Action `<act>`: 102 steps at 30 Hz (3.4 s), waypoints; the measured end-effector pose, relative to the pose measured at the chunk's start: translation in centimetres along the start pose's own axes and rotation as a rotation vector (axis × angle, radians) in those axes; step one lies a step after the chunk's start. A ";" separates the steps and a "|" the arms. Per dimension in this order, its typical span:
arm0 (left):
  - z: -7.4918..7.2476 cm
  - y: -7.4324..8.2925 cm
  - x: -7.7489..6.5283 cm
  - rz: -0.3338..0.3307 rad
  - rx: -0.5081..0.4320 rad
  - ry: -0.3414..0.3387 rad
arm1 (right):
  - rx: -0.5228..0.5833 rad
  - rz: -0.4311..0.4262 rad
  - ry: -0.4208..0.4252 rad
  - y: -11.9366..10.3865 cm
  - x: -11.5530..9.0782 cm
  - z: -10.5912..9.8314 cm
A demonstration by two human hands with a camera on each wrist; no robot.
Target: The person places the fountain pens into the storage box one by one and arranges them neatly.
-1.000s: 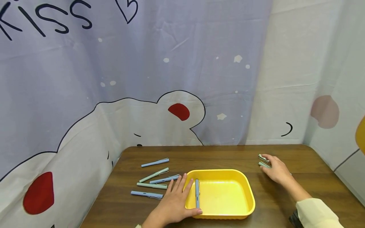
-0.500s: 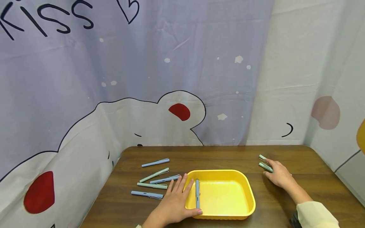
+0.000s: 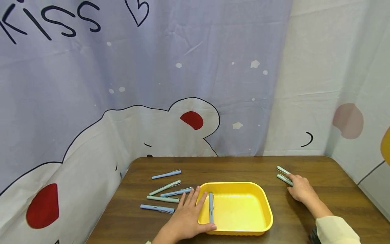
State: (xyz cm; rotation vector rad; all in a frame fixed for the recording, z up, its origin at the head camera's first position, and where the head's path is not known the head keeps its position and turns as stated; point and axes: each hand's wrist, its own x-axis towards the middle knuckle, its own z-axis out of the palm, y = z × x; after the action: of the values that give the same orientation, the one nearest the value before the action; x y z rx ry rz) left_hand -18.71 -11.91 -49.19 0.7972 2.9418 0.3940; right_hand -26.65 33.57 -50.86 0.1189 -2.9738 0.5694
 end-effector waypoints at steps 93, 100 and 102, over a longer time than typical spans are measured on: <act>-0.1 0.2 0.0 -0.011 -0.015 0.014 | 0.913 0.081 -0.325 -17.3 -4.7 1.8; -0.2 0.3 0.0 -0.015 -0.012 0.012 | 0.928 0.106 -0.326 -18.0 -4.6 2.6; -0.2 0.3 0.0 -0.015 -0.013 0.012 | 0.924 0.113 -0.325 -18.2 -4.6 2.9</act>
State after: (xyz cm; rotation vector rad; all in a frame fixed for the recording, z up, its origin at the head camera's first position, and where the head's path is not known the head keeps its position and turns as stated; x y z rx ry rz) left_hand -18.61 -11.73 -48.97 0.7738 2.9511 0.4177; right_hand -20.61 15.85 -47.52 0.1210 -2.7163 2.0492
